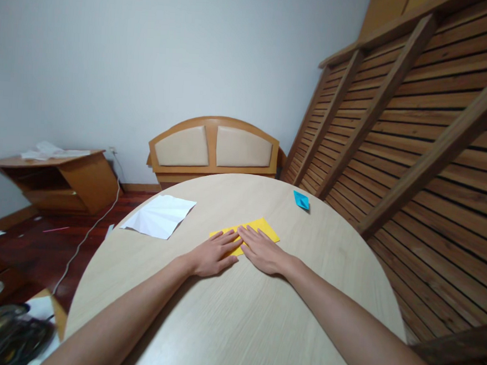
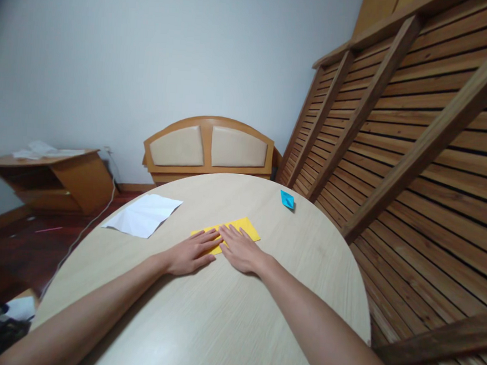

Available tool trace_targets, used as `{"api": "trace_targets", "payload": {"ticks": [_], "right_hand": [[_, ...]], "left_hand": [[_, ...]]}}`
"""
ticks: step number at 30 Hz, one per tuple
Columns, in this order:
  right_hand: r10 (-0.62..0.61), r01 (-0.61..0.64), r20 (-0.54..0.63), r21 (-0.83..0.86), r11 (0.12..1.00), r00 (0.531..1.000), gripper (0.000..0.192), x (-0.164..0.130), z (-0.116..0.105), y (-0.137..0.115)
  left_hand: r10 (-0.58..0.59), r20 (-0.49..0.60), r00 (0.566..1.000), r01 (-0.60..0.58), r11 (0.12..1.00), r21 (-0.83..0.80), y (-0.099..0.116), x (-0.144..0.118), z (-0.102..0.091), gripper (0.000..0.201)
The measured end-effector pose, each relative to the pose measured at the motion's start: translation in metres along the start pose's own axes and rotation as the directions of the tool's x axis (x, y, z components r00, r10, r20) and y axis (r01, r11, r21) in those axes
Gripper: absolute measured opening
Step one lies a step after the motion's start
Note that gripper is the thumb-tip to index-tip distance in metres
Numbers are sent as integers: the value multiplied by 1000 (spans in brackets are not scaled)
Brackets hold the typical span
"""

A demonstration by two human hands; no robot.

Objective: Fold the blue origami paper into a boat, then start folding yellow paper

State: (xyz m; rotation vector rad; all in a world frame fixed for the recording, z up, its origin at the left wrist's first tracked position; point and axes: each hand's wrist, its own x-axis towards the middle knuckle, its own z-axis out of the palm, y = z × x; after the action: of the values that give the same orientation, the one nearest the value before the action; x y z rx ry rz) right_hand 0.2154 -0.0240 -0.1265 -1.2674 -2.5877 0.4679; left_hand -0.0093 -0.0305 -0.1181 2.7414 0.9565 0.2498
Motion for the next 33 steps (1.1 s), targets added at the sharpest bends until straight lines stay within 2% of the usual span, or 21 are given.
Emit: {"api": "trace_targets", "payload": {"ticks": [5, 11, 13, 15, 17, 20, 22, 27, 33], "right_hand": [[65, -66, -14, -53, 996, 998, 66, 0, -5, 18], [241, -244, -41, -87, 966, 970, 69, -3, -13, 33], [272, -280, -93, -96, 955, 958, 68, -3, -16, 33], [240, -258, -167, -101, 961, 956, 65, -3, -18, 30], [148, -168, -204, -83, 982, 968, 61, -3, -17, 24], [-5, 7, -102, 16, 1000, 995, 57, -1, -11, 13], [-59, 62, -39, 55, 997, 997, 56, 0, -8, 11], [-5, 6, -26, 22, 1000, 1000, 60, 0, -10, 25], [183, -187, -75, -54, 981, 980, 63, -5, -20, 50]], "left_hand": [[22, 4, 1000, -22, 1000, -4, -1, -2, 1, 58], [71, 21, 997, -72, 997, 11, 7, -5, -9, 60], [90, 16, 996, -90, 996, 23, 12, -5, -13, 61], [113, -3, 994, -113, 993, 31, 18, -5, -16, 61], [141, -20, 990, -140, 990, 33, 22, -3, -17, 60], [184, -29, 983, -183, 983, 24, 25, -2, -18, 59], [195, -28, 980, -195, 981, 19, 24, -2, -18, 58], [170, 2, 985, -170, 985, 37, 21, -4, -18, 56], [163, 15, 987, -163, 986, 33, 23, -4, -17, 58]]}}
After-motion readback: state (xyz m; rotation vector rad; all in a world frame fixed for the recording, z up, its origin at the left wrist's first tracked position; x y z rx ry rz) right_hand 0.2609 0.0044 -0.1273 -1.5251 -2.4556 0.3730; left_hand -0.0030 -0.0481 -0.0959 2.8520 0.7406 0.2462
